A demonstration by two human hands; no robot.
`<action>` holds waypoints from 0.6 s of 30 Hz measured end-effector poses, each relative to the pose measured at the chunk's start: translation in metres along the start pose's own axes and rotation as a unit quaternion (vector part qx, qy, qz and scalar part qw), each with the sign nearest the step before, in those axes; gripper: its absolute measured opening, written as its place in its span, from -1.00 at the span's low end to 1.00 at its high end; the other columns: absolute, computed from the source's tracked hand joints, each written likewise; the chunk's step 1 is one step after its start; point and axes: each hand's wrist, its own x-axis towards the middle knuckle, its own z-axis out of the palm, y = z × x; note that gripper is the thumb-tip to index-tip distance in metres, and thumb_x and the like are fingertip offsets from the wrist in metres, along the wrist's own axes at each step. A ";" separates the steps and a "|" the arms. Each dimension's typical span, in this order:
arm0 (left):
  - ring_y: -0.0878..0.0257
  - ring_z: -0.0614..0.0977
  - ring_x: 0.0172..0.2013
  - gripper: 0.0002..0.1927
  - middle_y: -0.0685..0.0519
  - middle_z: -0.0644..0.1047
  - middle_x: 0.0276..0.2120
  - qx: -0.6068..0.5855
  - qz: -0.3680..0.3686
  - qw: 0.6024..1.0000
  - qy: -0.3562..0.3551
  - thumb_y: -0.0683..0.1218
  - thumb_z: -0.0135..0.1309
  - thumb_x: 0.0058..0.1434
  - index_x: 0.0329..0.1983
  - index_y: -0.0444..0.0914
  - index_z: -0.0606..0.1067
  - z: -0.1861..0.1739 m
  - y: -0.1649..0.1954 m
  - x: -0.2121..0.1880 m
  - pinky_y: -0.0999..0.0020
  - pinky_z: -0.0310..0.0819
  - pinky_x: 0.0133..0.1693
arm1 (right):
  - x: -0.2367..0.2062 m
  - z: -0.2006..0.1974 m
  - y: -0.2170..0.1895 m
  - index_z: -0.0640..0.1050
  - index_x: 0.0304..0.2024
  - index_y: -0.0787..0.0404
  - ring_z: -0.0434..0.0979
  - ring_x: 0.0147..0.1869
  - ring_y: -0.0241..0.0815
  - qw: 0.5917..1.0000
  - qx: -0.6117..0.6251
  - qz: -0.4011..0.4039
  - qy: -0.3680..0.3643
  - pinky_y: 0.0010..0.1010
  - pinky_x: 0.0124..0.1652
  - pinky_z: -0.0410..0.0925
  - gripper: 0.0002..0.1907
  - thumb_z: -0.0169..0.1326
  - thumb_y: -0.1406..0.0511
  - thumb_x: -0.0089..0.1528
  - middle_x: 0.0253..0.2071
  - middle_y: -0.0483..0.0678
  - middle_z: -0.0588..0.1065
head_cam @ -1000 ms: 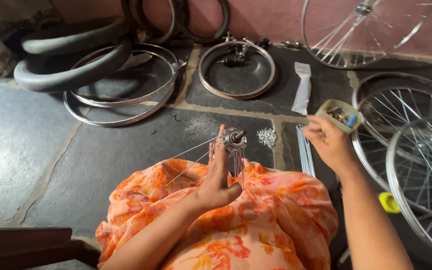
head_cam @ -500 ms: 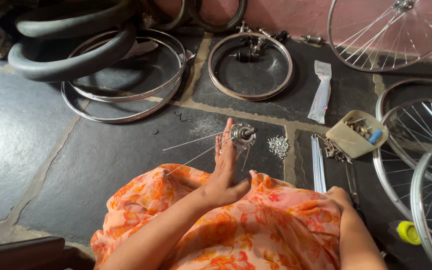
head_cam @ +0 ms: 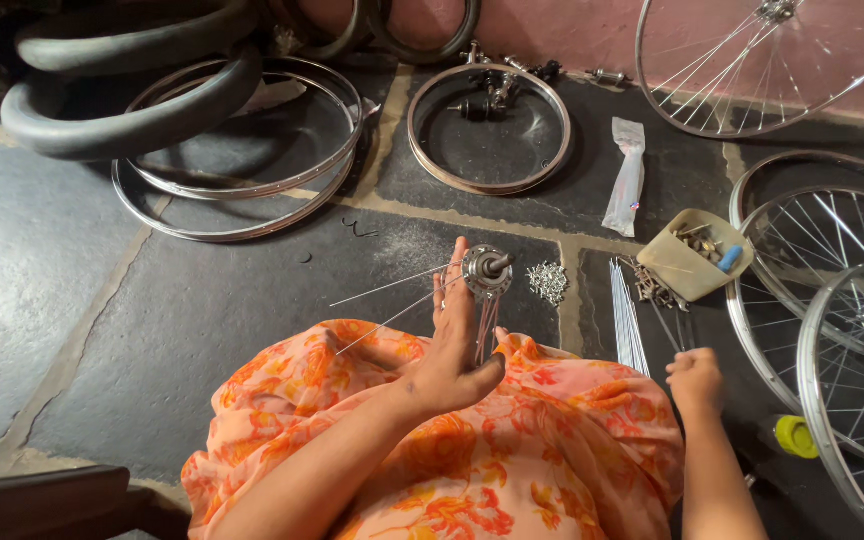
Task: The person inserts multiple spokes into a bicycle hub and then attaches the hub to a wheel rim. They align the hub with the rim and secure it in place.
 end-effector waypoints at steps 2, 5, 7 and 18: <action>-0.26 -0.33 0.61 0.05 -0.43 -0.27 0.58 -0.003 -0.002 1.000 0.007 -0.20 0.03 0.02 0.58 -0.35 -0.15 0.004 0.003 -0.001 -0.16 -0.60 0.48 | -0.010 -0.011 -0.004 0.38 0.05 0.25 0.53 -0.30 -0.08 0.972 0.223 -0.073 0.029 -0.25 -0.25 0.43 -0.84 -0.15 0.40 0.43 -0.22 0.23 0.55; -0.25 -0.34 0.61 0.07 -0.43 -0.28 0.58 -0.026 0.007 1.000 0.007 -0.20 0.04 -0.01 0.58 -0.37 -0.16 0.008 0.008 -0.001 -0.15 -0.62 0.48 | -0.035 -0.032 -0.032 0.43 0.08 0.21 0.51 -0.24 -0.20 0.874 0.483 -0.061 0.001 -0.35 -0.17 0.46 -0.80 -0.15 0.43 0.44 -0.19 0.06 0.51; -0.25 -0.36 0.60 0.09 -0.44 -0.28 0.57 -0.042 0.012 0.999 0.002 -0.19 0.04 -0.03 0.57 -0.38 -0.17 0.010 0.012 -0.001 -0.16 -0.63 0.47 | -0.063 -0.041 -0.063 0.47 0.08 0.32 0.59 -0.13 -0.17 0.813 0.569 -0.115 -0.040 -0.32 -0.02 0.51 -0.81 -0.10 0.44 0.44 -0.11 0.09 0.54; -0.29 -0.37 0.58 0.05 -0.47 -0.27 0.55 -0.027 0.005 0.999 -0.021 -0.18 0.06 -0.01 0.56 -0.38 -0.12 0.007 0.022 -0.007 -0.18 -0.60 0.46 | -0.178 -0.063 -0.268 0.57 -0.01 0.38 0.63 -0.07 -0.21 0.785 0.303 -0.539 0.036 -0.44 -0.02 0.49 -0.74 0.26 0.50 0.26 -0.12 0.03 0.61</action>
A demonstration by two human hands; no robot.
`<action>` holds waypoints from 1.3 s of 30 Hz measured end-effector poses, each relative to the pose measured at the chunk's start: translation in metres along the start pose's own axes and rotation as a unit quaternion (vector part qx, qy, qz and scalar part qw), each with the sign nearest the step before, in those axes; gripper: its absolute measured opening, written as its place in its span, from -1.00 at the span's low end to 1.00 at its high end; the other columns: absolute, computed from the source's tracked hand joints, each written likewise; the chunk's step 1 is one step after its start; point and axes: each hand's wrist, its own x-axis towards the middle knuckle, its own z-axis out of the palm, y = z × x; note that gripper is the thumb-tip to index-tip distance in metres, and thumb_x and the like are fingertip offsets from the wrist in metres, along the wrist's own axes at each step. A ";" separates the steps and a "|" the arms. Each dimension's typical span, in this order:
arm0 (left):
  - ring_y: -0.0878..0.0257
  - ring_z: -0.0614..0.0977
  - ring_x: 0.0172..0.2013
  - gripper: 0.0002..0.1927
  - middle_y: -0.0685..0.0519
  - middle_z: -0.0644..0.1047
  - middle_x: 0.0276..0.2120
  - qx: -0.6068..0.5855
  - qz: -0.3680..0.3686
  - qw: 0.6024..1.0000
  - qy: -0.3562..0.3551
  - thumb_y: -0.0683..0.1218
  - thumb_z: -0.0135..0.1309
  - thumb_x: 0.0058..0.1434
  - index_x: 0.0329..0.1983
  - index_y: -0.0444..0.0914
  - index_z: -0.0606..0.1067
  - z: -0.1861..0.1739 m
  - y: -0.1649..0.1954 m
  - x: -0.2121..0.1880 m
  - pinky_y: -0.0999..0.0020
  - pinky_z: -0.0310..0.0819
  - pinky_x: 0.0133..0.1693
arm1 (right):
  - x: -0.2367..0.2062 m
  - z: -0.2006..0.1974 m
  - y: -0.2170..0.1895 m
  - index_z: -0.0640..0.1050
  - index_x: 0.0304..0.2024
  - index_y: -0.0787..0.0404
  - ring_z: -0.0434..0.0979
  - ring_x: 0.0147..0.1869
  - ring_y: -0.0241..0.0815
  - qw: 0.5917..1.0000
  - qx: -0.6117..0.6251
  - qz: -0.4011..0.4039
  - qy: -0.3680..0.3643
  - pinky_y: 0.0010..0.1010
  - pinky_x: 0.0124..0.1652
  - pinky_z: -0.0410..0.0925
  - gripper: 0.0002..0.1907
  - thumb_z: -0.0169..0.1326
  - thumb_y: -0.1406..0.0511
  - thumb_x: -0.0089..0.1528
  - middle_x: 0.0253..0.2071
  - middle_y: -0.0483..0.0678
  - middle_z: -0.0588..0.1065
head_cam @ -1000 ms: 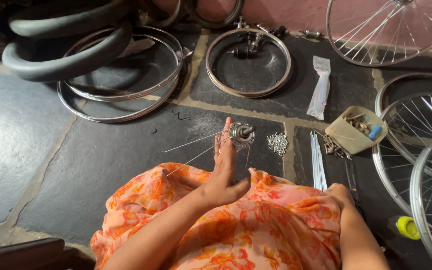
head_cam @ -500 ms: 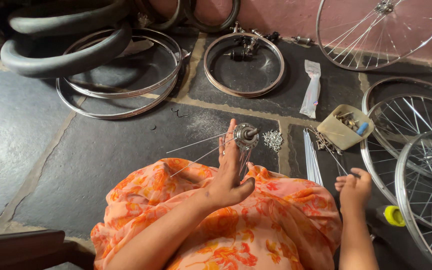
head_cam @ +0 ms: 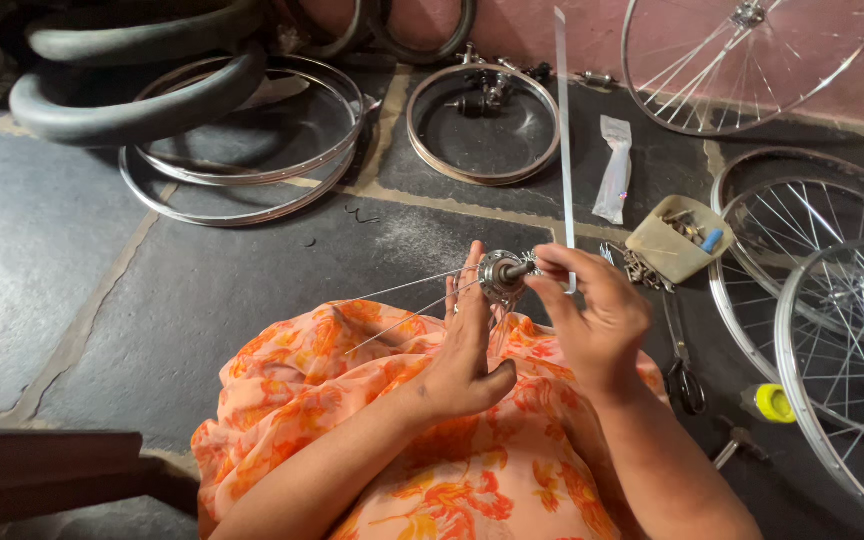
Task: The person inserts multiple spokes into a bicycle hub and then attaches the hub to a wheel rim. They align the hub with the rim and secure it in place.
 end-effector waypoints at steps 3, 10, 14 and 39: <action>-0.29 -0.34 0.60 0.05 -0.47 -0.21 0.56 -0.005 0.015 0.999 0.031 -0.17 0.04 0.00 0.56 -0.37 -0.12 0.000 -0.002 0.000 -0.17 -0.57 0.48 | 0.020 0.013 -0.015 0.59 -0.10 0.30 0.65 -0.09 -0.21 0.996 -0.061 -0.058 -0.020 -0.45 -0.07 0.49 -0.83 0.28 0.47 0.26 -0.15 0.01 0.62; -0.33 -0.22 0.56 -0.04 -0.46 -0.14 0.53 0.142 0.026 0.981 0.132 -0.13 0.12 0.15 0.52 -0.45 -0.09 0.005 -0.012 0.004 -0.21 -0.47 0.47 | 0.041 0.020 -0.019 0.58 -0.13 0.29 0.67 -0.12 -0.24 0.997 -0.012 -0.041 -0.064 -0.47 -0.10 0.50 -0.89 0.21 0.48 0.30 -0.16 -0.02 0.63; -0.39 -0.06 0.51 -0.15 -0.47 -0.03 0.48 0.229 0.053 0.951 0.199 -0.14 0.12 0.24 0.47 -0.50 -0.01 0.009 -0.013 0.000 -0.23 -0.21 0.46 | 0.047 0.025 -0.015 0.61 -0.13 0.31 0.65 -0.19 -0.32 0.997 0.007 -0.013 -0.069 -0.53 -0.16 0.49 -0.90 0.20 0.49 0.30 -0.21 -0.04 0.62; 0.45 0.63 -0.20 -0.68 0.02 0.71 -0.21 -0.105 -0.112 0.986 -0.058 -0.07 0.17 0.33 0.10 -0.30 0.57 -0.074 -0.026 0.065 0.44 0.59 -0.13 | 0.052 0.021 0.000 0.59 -0.15 0.29 0.69 -0.10 -0.20 0.987 0.024 -0.059 -0.146 -0.46 -0.09 0.52 -0.85 0.24 0.50 0.24 -0.17 0.00 0.63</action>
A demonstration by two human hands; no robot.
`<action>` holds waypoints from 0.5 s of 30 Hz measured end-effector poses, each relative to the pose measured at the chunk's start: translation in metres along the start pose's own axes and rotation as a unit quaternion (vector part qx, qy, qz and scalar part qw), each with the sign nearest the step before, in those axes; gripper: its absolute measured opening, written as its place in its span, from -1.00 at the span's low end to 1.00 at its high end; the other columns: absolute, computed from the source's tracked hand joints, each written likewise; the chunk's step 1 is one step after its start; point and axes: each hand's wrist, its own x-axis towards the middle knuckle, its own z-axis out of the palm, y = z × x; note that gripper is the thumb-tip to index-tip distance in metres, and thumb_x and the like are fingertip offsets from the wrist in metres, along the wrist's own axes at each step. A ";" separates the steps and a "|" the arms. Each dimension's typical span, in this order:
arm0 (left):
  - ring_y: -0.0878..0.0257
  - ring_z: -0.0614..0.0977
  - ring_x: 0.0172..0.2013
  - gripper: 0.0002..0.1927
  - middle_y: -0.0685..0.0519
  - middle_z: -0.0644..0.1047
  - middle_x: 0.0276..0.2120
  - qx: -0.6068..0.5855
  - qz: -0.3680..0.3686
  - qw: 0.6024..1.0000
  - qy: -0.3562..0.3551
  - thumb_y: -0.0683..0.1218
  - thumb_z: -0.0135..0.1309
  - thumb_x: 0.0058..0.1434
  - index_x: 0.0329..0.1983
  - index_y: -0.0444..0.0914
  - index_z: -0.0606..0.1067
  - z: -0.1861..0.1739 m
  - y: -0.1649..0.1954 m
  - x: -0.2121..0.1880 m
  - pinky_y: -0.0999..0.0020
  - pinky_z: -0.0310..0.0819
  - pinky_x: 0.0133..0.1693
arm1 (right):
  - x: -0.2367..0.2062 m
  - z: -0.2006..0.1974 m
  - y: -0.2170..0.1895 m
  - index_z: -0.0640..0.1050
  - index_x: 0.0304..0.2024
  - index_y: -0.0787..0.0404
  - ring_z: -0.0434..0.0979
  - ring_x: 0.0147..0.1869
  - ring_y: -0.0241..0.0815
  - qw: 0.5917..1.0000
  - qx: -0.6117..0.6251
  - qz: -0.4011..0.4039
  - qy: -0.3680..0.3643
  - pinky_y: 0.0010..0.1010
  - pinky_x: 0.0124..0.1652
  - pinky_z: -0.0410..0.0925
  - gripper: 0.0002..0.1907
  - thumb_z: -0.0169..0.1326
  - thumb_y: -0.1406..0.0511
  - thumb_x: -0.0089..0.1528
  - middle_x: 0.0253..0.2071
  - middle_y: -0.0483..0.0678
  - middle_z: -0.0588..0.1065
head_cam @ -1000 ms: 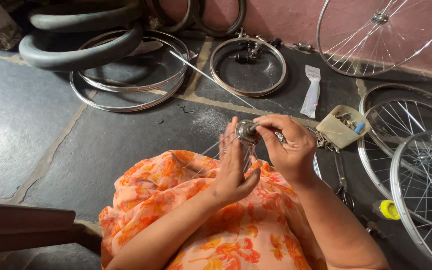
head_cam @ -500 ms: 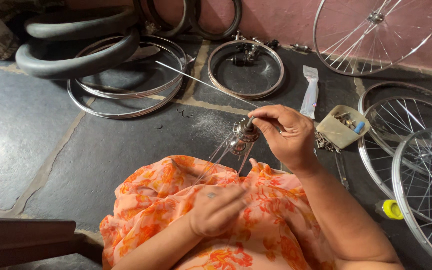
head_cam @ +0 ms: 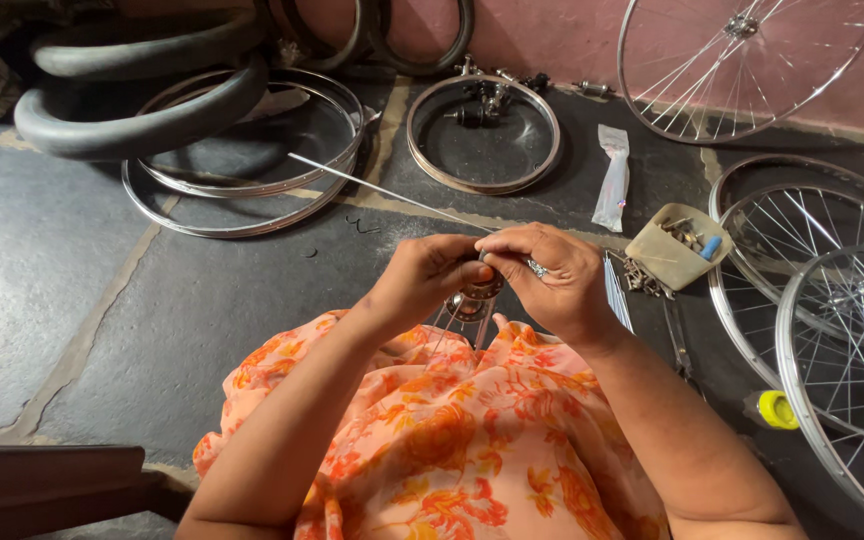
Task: The person inserts multiple spokes into a bicycle hub and then attaches the hub to a wheel rim. They align the hub with the rim and secure it in place.
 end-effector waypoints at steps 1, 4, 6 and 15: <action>0.44 0.64 -0.22 -0.69 0.02 0.70 -0.23 -0.004 0.002 1.000 0.020 -0.09 0.18 0.31 0.07 -0.30 0.58 0.003 -0.002 -0.001 0.45 0.60 -0.15 | 0.000 -0.001 -0.001 0.60 -0.14 0.30 0.69 -0.10 -0.19 1.000 0.003 0.010 -0.008 -0.46 -0.09 0.52 -0.85 0.24 0.49 0.24 -0.17 0.01 0.63; 0.41 0.67 -0.25 -0.75 0.01 0.70 -0.22 -0.004 0.025 0.996 0.086 -0.14 0.22 0.27 -0.01 -0.30 0.61 0.012 -0.008 -0.006 0.45 0.62 -0.18 | -0.002 -0.006 -0.008 0.56 0.01 0.37 0.69 -0.01 -0.16 0.999 0.035 0.016 0.002 -0.43 0.02 0.53 -0.80 0.11 0.53 0.32 -0.07 0.07 0.62; 0.38 0.71 -0.22 -0.78 0.01 0.69 -0.15 0.009 0.065 0.988 0.139 -0.18 0.25 0.24 -0.06 -0.31 0.62 0.017 -0.010 -0.011 0.46 0.65 -0.16 | -0.011 -0.018 -0.015 0.51 0.12 0.42 0.68 0.09 -0.11 1.000 0.009 0.003 0.016 -0.38 0.11 0.54 -0.75 0.01 0.55 0.38 0.01 0.13 0.61; 0.32 0.72 -0.18 -0.81 0.01 0.67 -0.07 0.052 0.104 0.976 0.183 -0.23 0.25 0.22 -0.09 -0.30 0.62 0.008 -0.016 -0.017 0.47 0.66 -0.15 | -0.145 -0.140 -0.020 0.47 0.15 0.34 0.67 0.04 -0.13 0.994 -0.092 0.035 0.041 -0.37 0.06 0.53 -0.73 -0.17 0.41 0.46 0.01 0.11 0.58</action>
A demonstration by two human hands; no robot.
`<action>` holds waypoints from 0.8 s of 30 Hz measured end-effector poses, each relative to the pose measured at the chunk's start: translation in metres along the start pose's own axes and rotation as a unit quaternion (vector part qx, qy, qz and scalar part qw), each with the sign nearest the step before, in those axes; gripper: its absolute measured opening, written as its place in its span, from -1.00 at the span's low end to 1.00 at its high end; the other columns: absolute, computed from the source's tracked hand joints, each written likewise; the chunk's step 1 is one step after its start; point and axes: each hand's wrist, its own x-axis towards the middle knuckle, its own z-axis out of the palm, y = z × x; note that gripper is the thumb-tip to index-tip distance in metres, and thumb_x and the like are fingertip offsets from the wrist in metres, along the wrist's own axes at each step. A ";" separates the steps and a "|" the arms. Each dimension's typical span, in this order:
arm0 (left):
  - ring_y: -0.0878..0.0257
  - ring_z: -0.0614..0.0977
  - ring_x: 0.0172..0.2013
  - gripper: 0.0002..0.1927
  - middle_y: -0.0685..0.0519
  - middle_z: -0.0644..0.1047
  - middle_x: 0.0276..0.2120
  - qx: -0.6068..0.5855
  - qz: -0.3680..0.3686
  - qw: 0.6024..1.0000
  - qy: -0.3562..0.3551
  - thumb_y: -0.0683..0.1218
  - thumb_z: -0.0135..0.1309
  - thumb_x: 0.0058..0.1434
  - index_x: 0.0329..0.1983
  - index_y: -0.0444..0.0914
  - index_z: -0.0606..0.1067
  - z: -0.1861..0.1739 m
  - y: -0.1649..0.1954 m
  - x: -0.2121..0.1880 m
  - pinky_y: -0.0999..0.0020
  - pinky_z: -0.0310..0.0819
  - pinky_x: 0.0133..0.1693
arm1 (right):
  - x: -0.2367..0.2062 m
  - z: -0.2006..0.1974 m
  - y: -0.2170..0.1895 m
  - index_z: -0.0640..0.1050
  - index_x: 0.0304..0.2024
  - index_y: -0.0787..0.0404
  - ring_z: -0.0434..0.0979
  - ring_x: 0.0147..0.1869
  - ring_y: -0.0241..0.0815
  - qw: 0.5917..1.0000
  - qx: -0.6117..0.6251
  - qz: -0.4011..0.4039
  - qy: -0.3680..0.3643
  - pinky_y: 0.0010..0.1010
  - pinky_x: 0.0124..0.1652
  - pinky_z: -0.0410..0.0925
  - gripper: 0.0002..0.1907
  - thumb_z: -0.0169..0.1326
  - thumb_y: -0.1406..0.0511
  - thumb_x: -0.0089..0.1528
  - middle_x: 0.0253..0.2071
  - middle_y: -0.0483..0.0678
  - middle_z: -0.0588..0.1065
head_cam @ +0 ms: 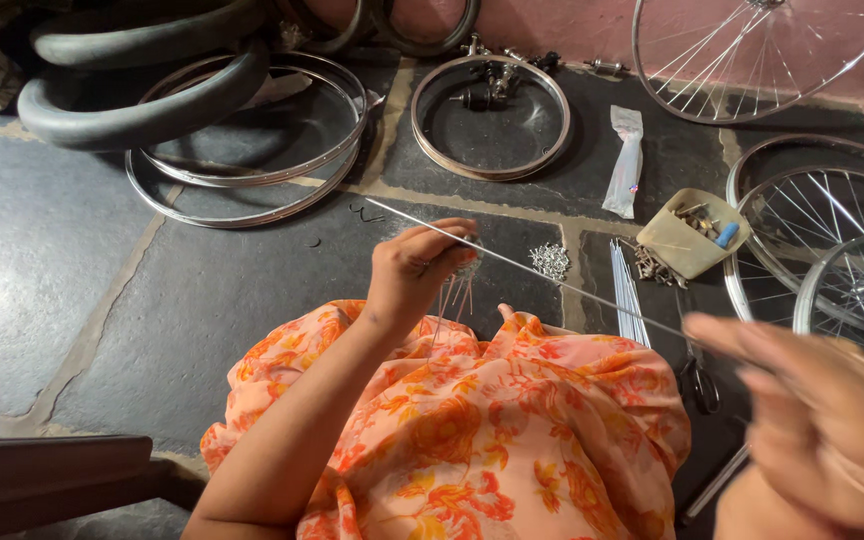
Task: The person inserts multiple spokes into a bicycle hub and then attaches the hub to a wheel rim. They align the hub with the rim and secure it in place.
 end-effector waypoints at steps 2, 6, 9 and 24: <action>0.34 0.72 -0.23 -0.80 0.02 0.69 -0.14 0.048 -0.007 0.999 0.005 -0.22 0.28 0.21 -0.09 -0.30 0.64 -0.002 -0.002 0.002 0.47 0.64 -0.19 | -0.018 -0.037 0.030 0.48 0.11 0.31 0.67 -0.01 -0.14 0.996 -0.021 0.021 -0.081 -0.38 0.04 0.52 -0.72 -0.22 0.37 0.47 -0.01 0.08 0.59; 0.37 0.71 -0.12 -0.79 0.02 0.64 0.00 -0.008 0.011 1.000 0.009 -0.25 0.17 0.25 -0.05 -0.32 0.60 -0.001 -0.005 0.002 0.47 0.60 -0.10 | -0.058 -0.067 0.058 0.47 0.05 0.25 0.65 -0.07 -0.19 0.992 -0.073 0.076 -0.071 -0.44 0.03 0.51 -0.68 -0.33 0.29 0.50 -0.05 0.01 0.57; 0.37 0.70 -0.21 -0.84 0.02 0.67 -0.05 0.030 0.004 0.999 0.019 -0.24 0.23 0.24 -0.11 -0.33 0.62 0.000 -0.006 0.001 0.51 0.66 -0.19 | -0.065 -0.072 0.052 0.43 0.08 0.25 0.63 -0.04 -0.23 0.989 -0.069 0.131 -0.010 -0.47 0.08 0.49 -0.75 -0.28 0.31 0.55 -0.05 0.01 0.54; 0.26 0.71 -0.08 -0.84 -0.03 0.64 0.02 0.012 0.060 0.998 -0.024 -0.25 0.18 0.29 -0.07 -0.35 0.57 -0.008 -0.001 -0.002 0.43 0.65 -0.05 | 0.012 -0.059 0.007 0.47 0.07 0.18 0.64 -0.02 -0.22 0.977 -0.159 0.046 -0.134 -0.45 0.09 0.48 -0.81 -0.15 0.29 0.53 -0.10 -0.02 0.57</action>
